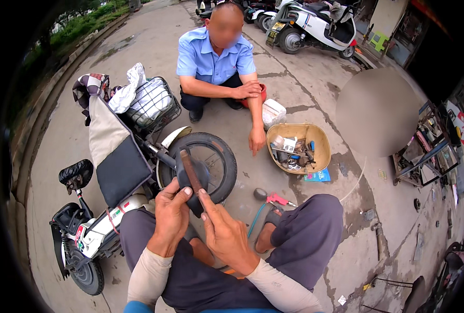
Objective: The person uses a file to roughen the surface of an inner tube, applies adhesive from a tube to the prepared area, and places a patch over it.
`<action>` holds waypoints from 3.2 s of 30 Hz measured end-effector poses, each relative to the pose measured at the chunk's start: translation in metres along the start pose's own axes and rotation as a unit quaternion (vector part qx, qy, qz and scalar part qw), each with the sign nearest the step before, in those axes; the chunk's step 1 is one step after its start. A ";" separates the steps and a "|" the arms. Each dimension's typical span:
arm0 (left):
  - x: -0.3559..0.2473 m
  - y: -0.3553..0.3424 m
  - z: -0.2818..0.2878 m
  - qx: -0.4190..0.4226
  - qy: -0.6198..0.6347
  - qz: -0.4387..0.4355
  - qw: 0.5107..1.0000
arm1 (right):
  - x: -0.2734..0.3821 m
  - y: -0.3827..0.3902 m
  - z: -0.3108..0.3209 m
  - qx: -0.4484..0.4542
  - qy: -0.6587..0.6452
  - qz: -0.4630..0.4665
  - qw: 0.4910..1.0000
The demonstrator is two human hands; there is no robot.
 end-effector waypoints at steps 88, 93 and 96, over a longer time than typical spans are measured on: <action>0.001 0.004 -0.015 0.048 -0.177 0.005 0.983 | -0.008 -0.033 0.001 0.008 -0.031 -0.022 0.999; -0.002 0.003 -0.013 0.012 -0.127 -0.023 0.992 | 0.003 0.015 0.005 0.019 -0.047 -0.013 0.999; 0.002 0.003 -0.013 0.033 -0.164 0.000 0.986 | -0.002 0.001 0.009 0.018 -0.025 -0.018 0.999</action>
Point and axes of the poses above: each hand's wrist, its own y-axis away from the middle knuckle, its own z-axis out of the back of the hand, x = y × z, the point moved 4 cm from there along -y, towards the middle knuckle, and after that the axes turned 11 degrees about y, right-handed, at the moved point
